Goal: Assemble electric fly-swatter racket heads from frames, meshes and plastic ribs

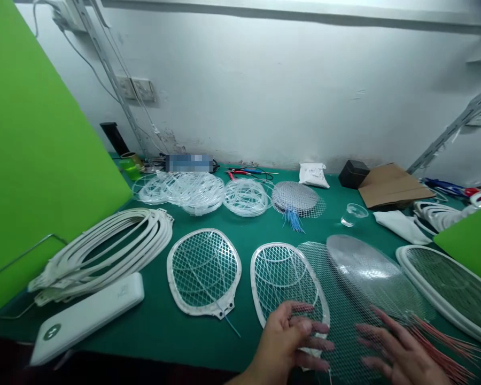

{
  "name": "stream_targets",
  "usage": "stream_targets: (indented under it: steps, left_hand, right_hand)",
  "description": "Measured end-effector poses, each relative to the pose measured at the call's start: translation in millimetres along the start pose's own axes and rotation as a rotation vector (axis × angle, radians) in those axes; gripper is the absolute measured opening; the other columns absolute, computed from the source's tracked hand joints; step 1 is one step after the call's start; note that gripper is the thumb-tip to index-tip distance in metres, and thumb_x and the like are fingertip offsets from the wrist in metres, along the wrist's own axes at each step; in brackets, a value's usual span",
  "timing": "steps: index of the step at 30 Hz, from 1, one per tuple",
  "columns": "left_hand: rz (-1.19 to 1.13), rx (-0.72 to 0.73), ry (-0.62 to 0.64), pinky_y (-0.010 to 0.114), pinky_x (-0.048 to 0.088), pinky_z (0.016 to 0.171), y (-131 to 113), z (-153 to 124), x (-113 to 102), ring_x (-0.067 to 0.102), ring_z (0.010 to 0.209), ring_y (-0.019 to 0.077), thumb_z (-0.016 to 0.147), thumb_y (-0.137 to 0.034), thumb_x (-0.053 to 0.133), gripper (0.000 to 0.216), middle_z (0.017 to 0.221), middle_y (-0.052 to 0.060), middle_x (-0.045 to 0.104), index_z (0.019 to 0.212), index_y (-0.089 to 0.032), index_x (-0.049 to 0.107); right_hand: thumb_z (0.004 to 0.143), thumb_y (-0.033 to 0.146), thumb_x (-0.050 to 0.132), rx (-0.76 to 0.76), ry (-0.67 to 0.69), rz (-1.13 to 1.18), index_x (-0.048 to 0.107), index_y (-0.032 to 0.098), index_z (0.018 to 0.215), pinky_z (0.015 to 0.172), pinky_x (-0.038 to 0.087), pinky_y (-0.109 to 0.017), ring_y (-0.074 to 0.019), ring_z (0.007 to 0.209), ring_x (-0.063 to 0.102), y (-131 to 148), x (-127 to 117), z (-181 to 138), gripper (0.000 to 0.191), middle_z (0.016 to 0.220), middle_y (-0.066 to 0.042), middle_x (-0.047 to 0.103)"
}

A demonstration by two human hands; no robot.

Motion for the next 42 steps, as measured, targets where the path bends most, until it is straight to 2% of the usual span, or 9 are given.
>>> stream_targets:
  steps: [3, 5, 8, 11, 13, 18, 23, 33, 42]
  left_hand:
    - [0.348, 0.186, -0.032, 0.037, 0.059, 0.079, -5, -27, -27, 0.072, 0.098, 0.0279, 0.085, -0.055, 0.069, 0.062, 0.113, 0.017, 0.069, 0.129, -0.015, 0.052]
    - [0.839, 0.51, -0.115, 0.038, 0.058, 0.085, -16, -46, -42, 0.07, 0.101, 0.0268, 0.088, -0.056, 0.065, 0.061, 0.113, 0.015, 0.07, 0.135, -0.019, 0.052]
    - [1.587, 1.081, -0.212, 0.037, 0.054, 0.094, -16, -71, -45, 0.067, 0.105, 0.0245, 0.097, -0.043, 0.057, 0.038, 0.109, 0.01, 0.072, 0.127, -0.02, 0.062]
    - [1.822, 1.376, -0.338, 0.035, 0.048, 0.104, -6, -75, -47, 0.067, 0.104, 0.0201, 0.102, -0.033, 0.043, 0.033, 0.108, 0.007, 0.072, 0.113, -0.017, 0.069]
    - [1.811, 1.421, -0.397, 0.035, 0.044, 0.107, -3, -73, -48, 0.067, 0.104, 0.019, 0.103, -0.032, 0.04, 0.035, 0.106, 0.006, 0.073, 0.108, -0.017, 0.071]
    - [1.791, 1.437, -0.391, 0.033, 0.048, 0.104, 0, -68, -48, 0.067, 0.103, 0.019, 0.104, -0.034, 0.035, 0.041, 0.102, 0.007, 0.073, 0.108, -0.015, 0.071]
    - [1.74, 1.508, -0.421, 0.032, 0.047, 0.103, 0, -70, -51, 0.068, 0.1, 0.0184, 0.106, -0.033, 0.03, 0.046, 0.101, 0.007, 0.073, 0.104, -0.015, 0.072]
    - [1.671, 1.508, -0.482, 0.031, 0.044, 0.106, -4, -71, -48, 0.068, 0.098, 0.0178, 0.105, -0.033, 0.028, 0.049, 0.099, 0.006, 0.073, 0.097, -0.015, 0.073]
    - [1.736, 1.431, -0.398, 0.036, 0.05, 0.101, 5, -68, -56, 0.066, 0.106, 0.0227, 0.1, -0.032, 0.038, 0.037, 0.104, 0.012, 0.068, 0.109, -0.014, 0.069]
  right_hand:
    - [0.06, 0.043, 0.089, 0.019, 0.149, -0.018, 0.044, 0.017, 0.138, 0.064, 0.06, -0.03, -0.0244, 0.078, 0.07, 19, 41, 3, 0.094, 0.086, -0.006, 0.075]
    - [0.057, 0.039, 0.091, 0.038, 0.211, -0.022, 0.049, 0.014, 0.134, 0.058, 0.058, -0.027, -0.0199, 0.065, 0.068, 24, 66, 10, 0.091, 0.078, -0.004, 0.074]
    - [0.056, 0.035, 0.092, 0.08, 0.26, -0.061, 0.057, 0.013, 0.125, 0.061, 0.058, -0.027, -0.0197, 0.066, 0.069, 24, 87, 24, 0.08, 0.079, -0.005, 0.074]
    - [0.057, 0.031, 0.092, 0.105, 0.254, -0.093, 0.059, 0.015, 0.121, 0.065, 0.059, -0.027, -0.0204, 0.071, 0.071, 22, 93, 33, 0.074, 0.082, -0.004, 0.075]
    - [0.058, 0.03, 0.092, 0.123, 0.236, -0.124, 0.059, 0.016, 0.122, 0.067, 0.06, -0.028, -0.0215, 0.074, 0.072, 22, 95, 33, 0.072, 0.084, -0.005, 0.075]
    - [0.062, 0.031, 0.089, 0.133, 0.221, -0.182, 0.06, 0.017, 0.124, 0.068, 0.06, -0.031, -0.0235, 0.075, 0.072, 28, 100, 25, 0.069, 0.083, -0.004, 0.075]
    - [0.059, 0.03, 0.09, 0.109, 0.208, -0.171, 0.062, 0.018, 0.12, 0.065, 0.06, -0.028, -0.022, 0.073, 0.071, 30, 105, 21, 0.068, 0.08, -0.003, 0.074]
    - [0.057, 0.032, 0.091, 0.054, 0.14, -0.237, 0.062, 0.018, 0.117, 0.062, 0.059, -0.025, -0.0178, 0.067, 0.07, 27, 112, 22, 0.068, 0.073, 0.001, 0.072]
    - [0.065, 0.034, 0.088, 0.14, 0.205, -0.319, 0.055, 0.016, 0.123, 0.067, 0.058, -0.027, -0.0197, 0.075, 0.071, 26, 108, 26, 0.069, 0.08, -0.002, 0.074]
Point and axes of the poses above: each hand's wrist, its own z-axis towards the middle knuckle, its own x-axis out of the palm, y = z × x, the point moved 6 cm from there along z, towards the middle knuckle
